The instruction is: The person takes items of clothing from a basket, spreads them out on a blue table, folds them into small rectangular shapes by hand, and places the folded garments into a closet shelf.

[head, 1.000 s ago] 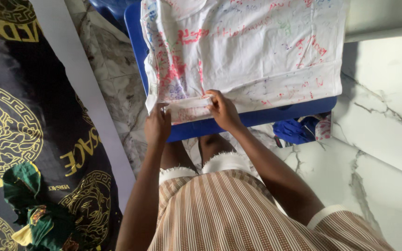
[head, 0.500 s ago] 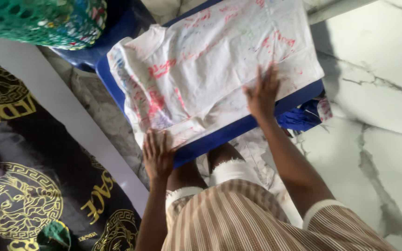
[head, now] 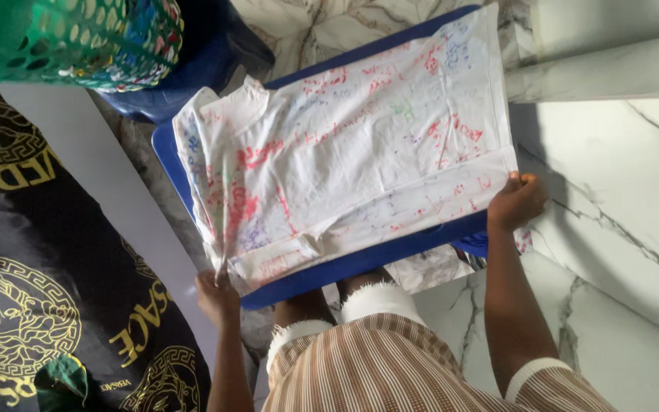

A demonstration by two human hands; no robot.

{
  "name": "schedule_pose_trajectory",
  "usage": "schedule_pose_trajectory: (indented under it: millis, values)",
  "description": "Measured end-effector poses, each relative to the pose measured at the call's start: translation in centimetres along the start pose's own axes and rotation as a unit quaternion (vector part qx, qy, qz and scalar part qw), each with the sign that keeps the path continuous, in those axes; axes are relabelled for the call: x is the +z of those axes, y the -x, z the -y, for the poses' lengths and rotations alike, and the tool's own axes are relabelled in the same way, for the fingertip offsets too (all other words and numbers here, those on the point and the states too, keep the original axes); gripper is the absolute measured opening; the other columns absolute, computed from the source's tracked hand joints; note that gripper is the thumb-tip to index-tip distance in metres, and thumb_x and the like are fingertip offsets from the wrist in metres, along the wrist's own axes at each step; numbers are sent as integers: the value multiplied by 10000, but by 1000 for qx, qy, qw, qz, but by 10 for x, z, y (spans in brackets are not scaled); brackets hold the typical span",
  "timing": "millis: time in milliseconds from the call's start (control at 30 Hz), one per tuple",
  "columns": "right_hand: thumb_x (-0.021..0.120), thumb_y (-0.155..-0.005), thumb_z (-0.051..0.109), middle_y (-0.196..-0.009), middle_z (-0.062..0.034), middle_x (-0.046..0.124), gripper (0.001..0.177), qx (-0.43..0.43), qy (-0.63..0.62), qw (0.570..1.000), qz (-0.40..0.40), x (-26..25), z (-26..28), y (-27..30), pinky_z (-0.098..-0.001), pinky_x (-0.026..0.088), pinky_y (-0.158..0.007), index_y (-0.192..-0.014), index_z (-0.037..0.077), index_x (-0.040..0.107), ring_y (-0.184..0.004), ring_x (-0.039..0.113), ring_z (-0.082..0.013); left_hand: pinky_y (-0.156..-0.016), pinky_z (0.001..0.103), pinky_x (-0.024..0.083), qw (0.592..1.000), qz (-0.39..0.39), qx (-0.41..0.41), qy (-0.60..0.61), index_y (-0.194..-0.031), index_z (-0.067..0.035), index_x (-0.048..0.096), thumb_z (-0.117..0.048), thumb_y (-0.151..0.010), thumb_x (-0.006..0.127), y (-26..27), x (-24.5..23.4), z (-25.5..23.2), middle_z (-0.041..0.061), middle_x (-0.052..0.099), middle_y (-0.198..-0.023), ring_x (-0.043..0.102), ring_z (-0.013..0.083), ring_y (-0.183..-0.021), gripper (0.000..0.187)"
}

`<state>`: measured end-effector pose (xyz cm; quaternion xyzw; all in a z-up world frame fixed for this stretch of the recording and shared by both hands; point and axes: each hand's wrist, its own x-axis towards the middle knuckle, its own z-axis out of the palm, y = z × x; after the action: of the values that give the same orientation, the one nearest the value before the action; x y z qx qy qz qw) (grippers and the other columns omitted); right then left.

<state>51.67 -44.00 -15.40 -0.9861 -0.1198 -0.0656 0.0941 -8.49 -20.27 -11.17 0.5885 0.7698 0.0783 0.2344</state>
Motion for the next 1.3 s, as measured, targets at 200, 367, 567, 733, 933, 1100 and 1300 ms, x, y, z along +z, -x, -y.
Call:
schedule_pose_trajectory:
  millis: [200, 367, 567, 733, 933, 1100, 1300]
  values:
    - [696, -1070, 317, -1057, -144, 667, 269, -57, -32, 997, 41, -31, 10, -15, -545, 429, -929, -1094, 58, 627, -1030, 588, -384, -933, 516, 483, 993, -60, 27, -99, -1247, 2, 578, -154, -930, 694, 5, -17, -35, 210, 659, -1140, 611, 401, -1081, 371]
    - [568, -1161, 405, -1127, -150, 640, 364, -289, -149, 945, -49, -43, 108, -59, -525, 421, -1014, -1216, 47, 603, -1106, 571, -364, -1162, 545, 415, 950, -42, 291, -102, -1243, -60, 655, -121, -951, 632, -62, -11, -159, 140, 623, -1357, 528, 346, -1351, 299]
    - [691, -1065, 479, -945, -102, 663, 416, -225, -217, 949, -32, 20, 206, -161, -486, 455, -876, -1119, 67, 682, -919, 600, -312, -1053, 460, 445, 792, 45, 602, -92, -1251, -86, 653, -229, -941, 697, -141, 38, -327, 123, 640, -1340, 576, 326, -1263, 344]
    - [866, -817, 303, -818, -68, 689, 267, -236, -167, 957, 1, 62, 222, -208, -463, 464, -772, -902, 85, 737, -860, 586, -321, -952, 450, 477, 742, 96, 651, -129, -1023, -83, 660, -176, -946, 725, -182, 60, -361, 112, 657, -979, 625, 314, -1010, 137]
    - [794, -892, 175, -789, -6, 643, 180, -59, -318, 939, 118, 87, 193, -226, -418, 511, -834, -934, 99, 637, -779, 604, -215, -898, 431, 489, 808, 134, 565, -97, -956, -109, 649, -80, -964, 661, -210, 70, -345, 111, 665, -836, 641, 309, -913, 32]
    - [800, -873, 119, -1073, -64, 649, 274, -152, -302, 937, 88, 50, 205, -212, -456, 446, -951, -1097, 86, 645, -1052, 569, -277, -857, 464, 473, 808, 197, 548, -92, -1013, -88, 670, -227, -968, 726, -212, 57, -357, 91, 688, -841, 644, 314, -900, 156]
    - [870, -844, 232, -1226, -75, 622, 424, -521, -177, 821, 152, -7, 268, -198, -539, 352, -983, -1211, 98, 704, -1211, 522, -345, -929, 431, 487, 701, 164, 679, -145, -862, -127, 704, -345, -764, 834, -219, 35, -376, 65, 689, -866, 660, 288, -988, 272]
